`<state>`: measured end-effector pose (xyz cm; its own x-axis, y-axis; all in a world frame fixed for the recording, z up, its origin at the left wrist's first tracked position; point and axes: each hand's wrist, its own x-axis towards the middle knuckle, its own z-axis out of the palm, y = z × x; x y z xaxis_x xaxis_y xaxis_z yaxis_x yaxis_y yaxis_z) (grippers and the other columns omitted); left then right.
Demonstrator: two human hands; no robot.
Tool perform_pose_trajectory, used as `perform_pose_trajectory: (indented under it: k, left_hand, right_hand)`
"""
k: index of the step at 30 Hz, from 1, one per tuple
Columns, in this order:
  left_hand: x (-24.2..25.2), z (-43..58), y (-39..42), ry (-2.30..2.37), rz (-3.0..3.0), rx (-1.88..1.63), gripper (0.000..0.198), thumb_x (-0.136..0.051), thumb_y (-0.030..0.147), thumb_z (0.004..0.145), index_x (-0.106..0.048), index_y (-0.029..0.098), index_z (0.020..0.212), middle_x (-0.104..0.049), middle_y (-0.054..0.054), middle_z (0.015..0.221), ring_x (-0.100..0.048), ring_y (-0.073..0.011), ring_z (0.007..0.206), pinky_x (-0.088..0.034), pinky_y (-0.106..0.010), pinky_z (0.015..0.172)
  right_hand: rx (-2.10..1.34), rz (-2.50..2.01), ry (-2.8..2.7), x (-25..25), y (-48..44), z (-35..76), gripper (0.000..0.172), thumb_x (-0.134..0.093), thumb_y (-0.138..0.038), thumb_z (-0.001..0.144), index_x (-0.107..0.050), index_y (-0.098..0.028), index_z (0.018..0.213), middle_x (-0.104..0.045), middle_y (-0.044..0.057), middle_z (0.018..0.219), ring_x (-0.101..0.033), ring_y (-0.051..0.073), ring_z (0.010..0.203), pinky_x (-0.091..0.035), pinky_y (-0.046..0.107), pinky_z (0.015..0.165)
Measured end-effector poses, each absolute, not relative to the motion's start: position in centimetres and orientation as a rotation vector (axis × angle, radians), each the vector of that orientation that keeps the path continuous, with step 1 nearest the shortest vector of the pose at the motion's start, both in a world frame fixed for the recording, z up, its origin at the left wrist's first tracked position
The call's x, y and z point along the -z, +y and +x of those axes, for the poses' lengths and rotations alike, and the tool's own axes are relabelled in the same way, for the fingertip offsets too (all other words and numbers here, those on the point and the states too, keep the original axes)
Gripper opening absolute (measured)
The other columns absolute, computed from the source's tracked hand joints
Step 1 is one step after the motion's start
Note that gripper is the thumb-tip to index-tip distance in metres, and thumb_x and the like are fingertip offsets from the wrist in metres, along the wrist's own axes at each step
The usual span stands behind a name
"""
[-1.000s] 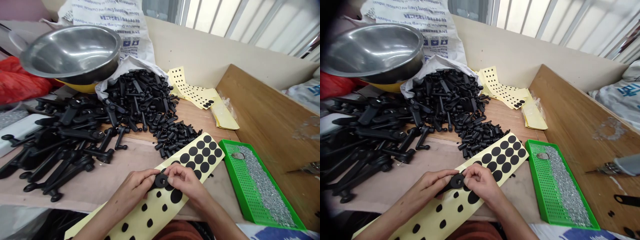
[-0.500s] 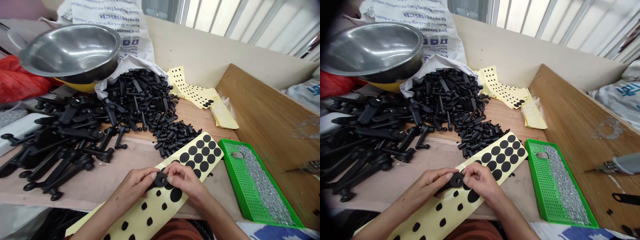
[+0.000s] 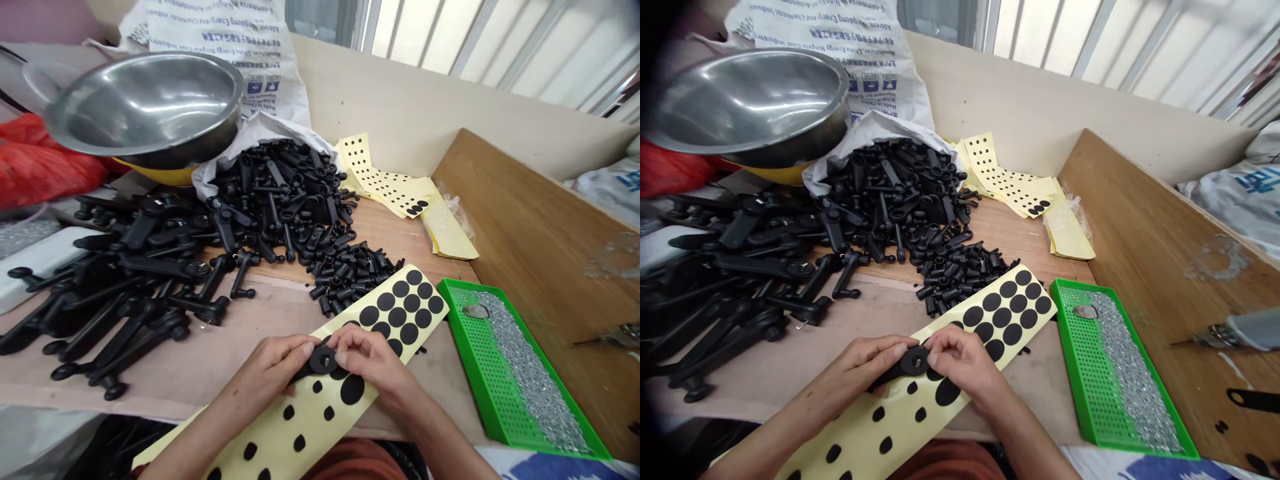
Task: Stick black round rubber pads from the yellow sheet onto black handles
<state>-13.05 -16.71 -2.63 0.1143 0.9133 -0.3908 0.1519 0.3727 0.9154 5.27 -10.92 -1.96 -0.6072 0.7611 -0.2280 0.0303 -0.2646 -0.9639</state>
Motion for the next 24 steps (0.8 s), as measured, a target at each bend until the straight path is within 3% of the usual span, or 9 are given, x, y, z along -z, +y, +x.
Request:
perform_pose_trajectory:
  k: [24]
  left_hand:
    - [2.42,-13.11,-16.16,1.363,1.071,-0.705,0.04,-0.048,0.047,0.08,-0.066,0.015,0.092,-0.047,0.003,0.064,-0.042,-0.01,0.054,-0.038,-0.016,0.044]
  right_hand:
    - [-1.957,-0.943,-1.488,2.28,-10.48,5.45,0.017,-0.066,-0.027,0.069,-0.055,-0.017,0.062,-0.057,0.004,0.088,-0.051,0.016,0.08,-0.038,0.027,0.072]
